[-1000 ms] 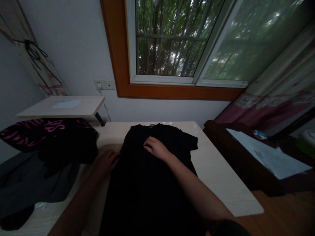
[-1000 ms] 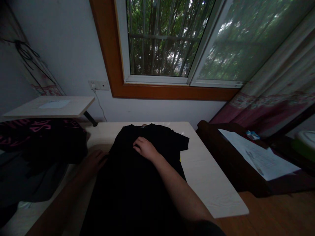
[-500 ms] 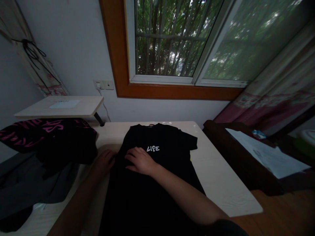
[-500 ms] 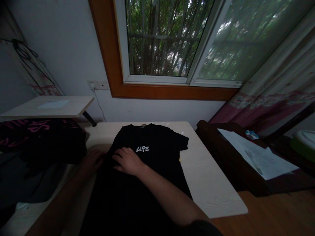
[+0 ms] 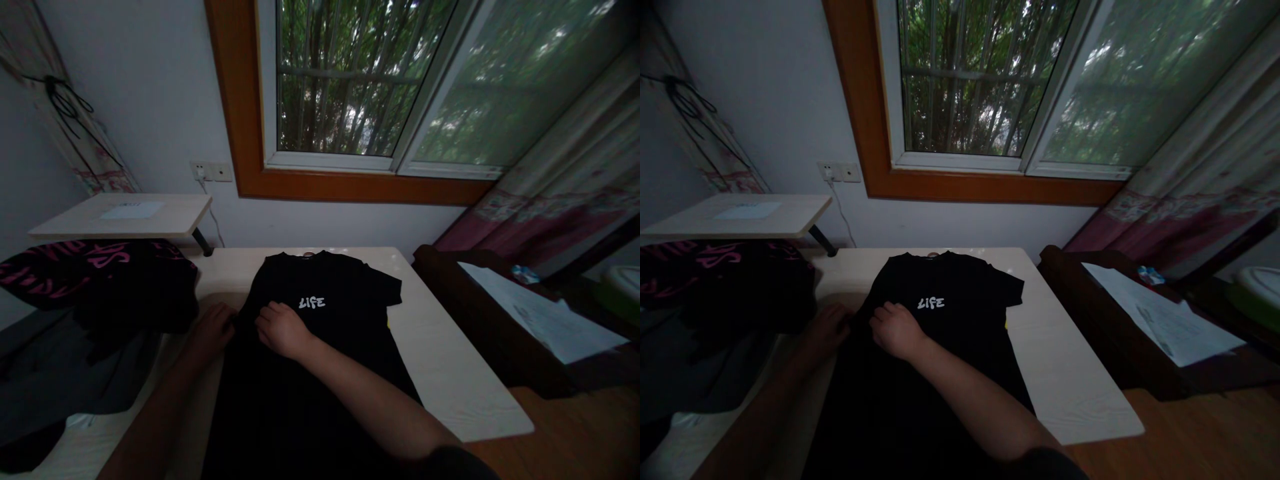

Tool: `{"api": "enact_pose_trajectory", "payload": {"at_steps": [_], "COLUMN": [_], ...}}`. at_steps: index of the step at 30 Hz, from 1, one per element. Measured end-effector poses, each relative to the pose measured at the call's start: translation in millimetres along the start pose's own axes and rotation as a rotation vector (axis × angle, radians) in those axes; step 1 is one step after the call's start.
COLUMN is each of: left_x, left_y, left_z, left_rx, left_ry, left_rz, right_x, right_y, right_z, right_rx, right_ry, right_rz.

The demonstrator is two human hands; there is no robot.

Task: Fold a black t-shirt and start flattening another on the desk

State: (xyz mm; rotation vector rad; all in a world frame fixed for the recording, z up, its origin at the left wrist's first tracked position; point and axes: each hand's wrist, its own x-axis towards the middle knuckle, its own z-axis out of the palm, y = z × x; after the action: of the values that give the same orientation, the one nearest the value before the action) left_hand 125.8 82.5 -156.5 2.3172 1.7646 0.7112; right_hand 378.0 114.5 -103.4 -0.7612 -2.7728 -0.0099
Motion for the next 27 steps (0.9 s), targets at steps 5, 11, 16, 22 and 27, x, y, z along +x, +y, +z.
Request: {"api": "enact_pose_trajectory", "payload": {"at_steps": [5, 11, 16, 22, 27], "left_x": [0.0, 0.2, 1.2, 35.3, 91.6], "left_y": [3.6, 13.8, 4.0, -16.0, -17.0], "left_z": [-1.5, -7.8, -7.8, -11.9, -1.9], "left_rx": [-0.006, -0.017, -0.137, -0.329, -0.382], "left_ry": [0.009, -0.014, 0.027, 0.129, 0.088], "left_rz": [0.007, 0.015, -0.037, -0.183, -0.225], "right_x": [-5.4, -9.7, -14.7, -30.1, -34.5], "right_y": [-4.9, 2.8, 33.3, 72.8, 77.2], "right_z": [-7.2, -3.8, -3.7, 0.5, 6.9], "right_rx": [-0.012, 0.081, 0.201, 0.249, 0.265], "right_ry": [0.014, -0.016, 0.088, 0.22, 0.196], "right_rz": [-0.03, 0.019, 0.237, 0.539, 0.591]}}
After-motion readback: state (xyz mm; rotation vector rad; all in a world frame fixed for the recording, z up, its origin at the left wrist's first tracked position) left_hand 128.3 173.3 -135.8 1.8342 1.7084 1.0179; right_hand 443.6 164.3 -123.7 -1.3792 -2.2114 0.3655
